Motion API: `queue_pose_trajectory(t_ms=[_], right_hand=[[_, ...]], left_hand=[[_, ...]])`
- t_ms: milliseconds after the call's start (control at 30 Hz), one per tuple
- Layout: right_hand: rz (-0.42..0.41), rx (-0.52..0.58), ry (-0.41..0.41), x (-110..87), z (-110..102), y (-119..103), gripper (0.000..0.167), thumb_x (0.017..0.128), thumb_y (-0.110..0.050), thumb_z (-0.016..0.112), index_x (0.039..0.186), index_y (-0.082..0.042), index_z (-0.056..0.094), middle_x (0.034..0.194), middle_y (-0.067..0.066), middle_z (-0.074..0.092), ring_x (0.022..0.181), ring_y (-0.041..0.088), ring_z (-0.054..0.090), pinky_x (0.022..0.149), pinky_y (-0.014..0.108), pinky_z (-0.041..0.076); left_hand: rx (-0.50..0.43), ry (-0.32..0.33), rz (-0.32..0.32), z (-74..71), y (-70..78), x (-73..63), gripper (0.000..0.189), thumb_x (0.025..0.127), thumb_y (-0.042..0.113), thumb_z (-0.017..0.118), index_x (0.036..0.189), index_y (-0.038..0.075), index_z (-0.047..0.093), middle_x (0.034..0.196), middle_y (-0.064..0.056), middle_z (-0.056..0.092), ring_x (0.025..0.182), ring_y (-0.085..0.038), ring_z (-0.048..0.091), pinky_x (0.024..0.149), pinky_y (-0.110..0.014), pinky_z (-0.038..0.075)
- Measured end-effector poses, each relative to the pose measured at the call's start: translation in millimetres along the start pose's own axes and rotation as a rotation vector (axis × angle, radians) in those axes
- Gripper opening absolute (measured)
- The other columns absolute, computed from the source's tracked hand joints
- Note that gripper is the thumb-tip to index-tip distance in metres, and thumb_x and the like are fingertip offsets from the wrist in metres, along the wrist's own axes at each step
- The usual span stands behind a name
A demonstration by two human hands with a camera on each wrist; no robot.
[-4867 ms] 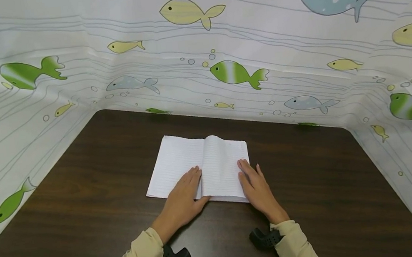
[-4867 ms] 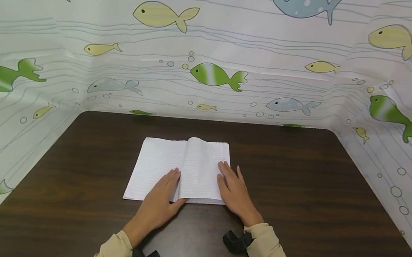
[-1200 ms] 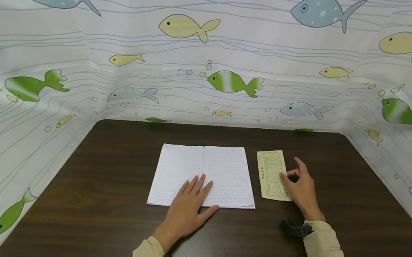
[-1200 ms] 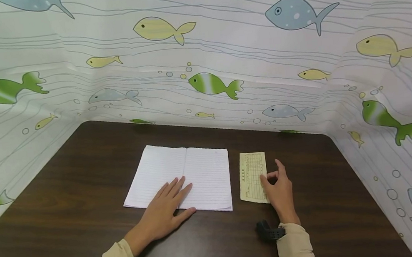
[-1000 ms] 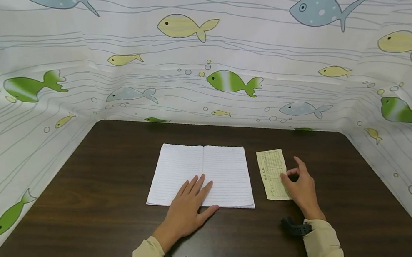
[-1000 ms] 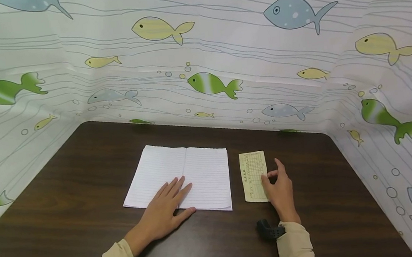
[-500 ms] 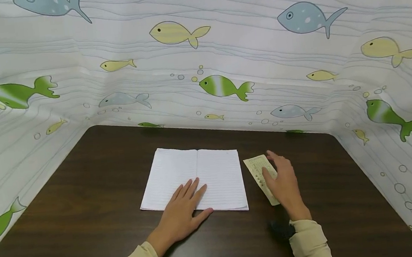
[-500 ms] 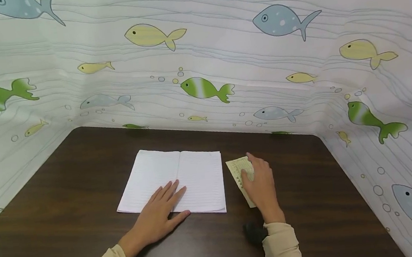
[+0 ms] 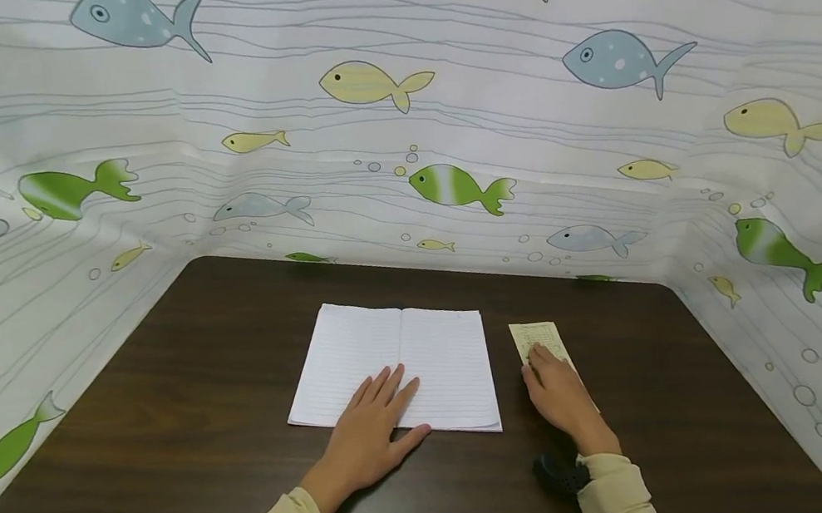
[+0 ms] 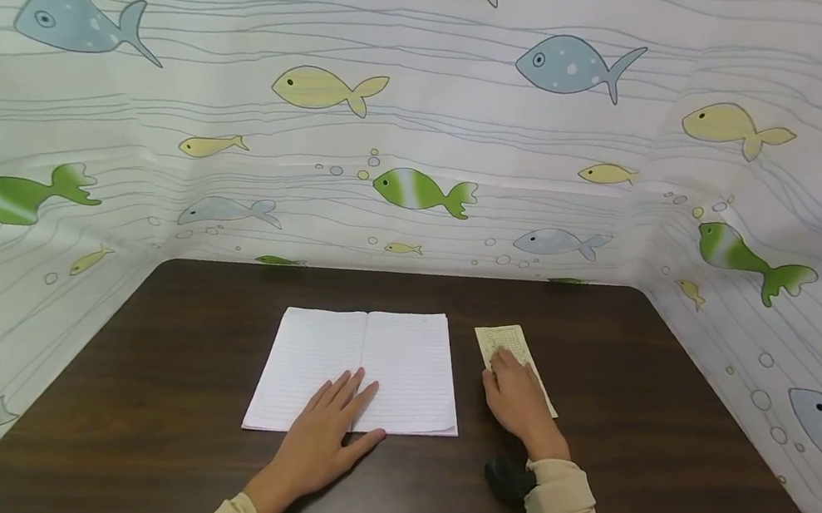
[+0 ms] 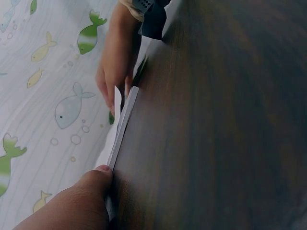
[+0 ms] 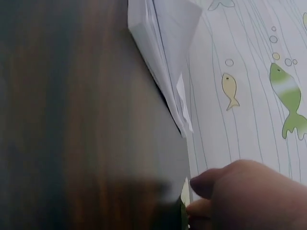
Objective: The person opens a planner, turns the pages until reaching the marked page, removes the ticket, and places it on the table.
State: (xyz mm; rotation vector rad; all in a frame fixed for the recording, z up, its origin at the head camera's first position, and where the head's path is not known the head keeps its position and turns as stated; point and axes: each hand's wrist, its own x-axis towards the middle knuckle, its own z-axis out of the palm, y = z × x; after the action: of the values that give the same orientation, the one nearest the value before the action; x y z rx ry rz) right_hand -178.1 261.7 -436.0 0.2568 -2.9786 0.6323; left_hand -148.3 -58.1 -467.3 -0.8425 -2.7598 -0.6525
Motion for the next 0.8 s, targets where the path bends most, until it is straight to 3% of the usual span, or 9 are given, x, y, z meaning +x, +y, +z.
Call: queue_pose_trajectory(t_ms=[167,267,400,467,567,667,800], right_hand=[[0.001,-0.019,0.06,-1.1,2.1,-21.6,0.052,0.106,-0.013,0.05,0.146,0.019,0.043,0.155,0.038,0.036,0.148,0.052,0.03,0.117,0.074,0.018],[-0.052,0.098,0.058,-2.1,11.6,-43.5,0.053,0.105,-0.016,0.053,0.149,0.014,0.044,0.158,0.036,0.033,0.15,0.051,0.028,0.118,0.071,0.022],[-0.083,0.24,-0.024,-8.8,30.1,-63.4,0.059,0.104,-0.026,0.06,0.149,0.01,0.047,0.161,0.037,0.025,0.152,0.053,0.02,0.119,0.069,0.021],[-0.073,0.289,-0.024,-13.4,37.8,-68.1,0.058,0.102,-0.023,0.063,0.146,0.012,0.05,0.16,0.041,0.022,0.151,0.056,0.015,0.119,0.071,0.018],[-0.045,0.38,0.019,-17.0,46.2,-74.2,0.053,0.099,-0.012,0.064,0.142,0.016,0.051,0.159,0.045,0.016,0.151,0.06,0.009,0.117,0.074,0.015],[-0.025,0.457,0.06,-16.6,51.8,-80.7,0.053,0.097,-0.005,0.063,0.143,0.017,0.05,0.161,0.045,0.01,0.151,0.059,0.005,0.118,0.074,0.014],[-0.004,0.492,0.126,-14.1,53.8,-86.1,0.053,0.093,0.0,0.064,0.142,0.018,0.05,0.161,0.044,0.012,0.151,0.058,0.007,0.118,0.072,0.015]], left_hand=[[0.0,-0.004,0.002,-2.2,0.9,-0.5,0.068,0.103,0.055,0.055,0.155,0.01,0.05,0.164,-0.017,0.037,0.153,-0.036,0.031,0.125,-0.054,0.023],[-0.003,-0.002,-0.001,-0.8,2.2,-0.6,0.068,0.103,0.055,0.055,0.154,0.01,0.051,0.163,-0.017,0.038,0.153,-0.035,0.032,0.124,-0.054,0.024],[-0.06,-0.055,-0.024,-0.1,4.0,3.7,0.071,0.104,0.058,0.051,0.155,0.009,0.049,0.164,-0.017,0.036,0.153,-0.035,0.031,0.124,-0.056,0.022],[-0.115,-0.088,-0.094,-5.4,4.4,6.9,0.074,0.104,0.058,0.049,0.155,0.004,0.047,0.165,-0.022,0.031,0.154,-0.039,0.028,0.124,-0.06,0.019],[-0.159,-0.086,-0.303,-26.2,-1.0,10.7,0.079,0.104,0.052,0.053,0.154,-0.008,0.041,0.164,-0.034,0.023,0.152,-0.049,0.023,0.119,-0.071,0.017],[-0.157,-0.063,-0.507,-56.3,-14.8,12.6,0.083,0.103,0.047,0.056,0.15,-0.018,0.034,0.156,-0.047,0.019,0.144,-0.062,0.025,0.111,-0.077,0.026],[-0.273,-0.094,-0.613,-93.5,-37.6,14.0,0.09,0.105,0.046,0.052,0.15,-0.025,0.02,0.15,-0.053,0.021,0.137,-0.068,0.029,0.105,-0.074,0.036]])
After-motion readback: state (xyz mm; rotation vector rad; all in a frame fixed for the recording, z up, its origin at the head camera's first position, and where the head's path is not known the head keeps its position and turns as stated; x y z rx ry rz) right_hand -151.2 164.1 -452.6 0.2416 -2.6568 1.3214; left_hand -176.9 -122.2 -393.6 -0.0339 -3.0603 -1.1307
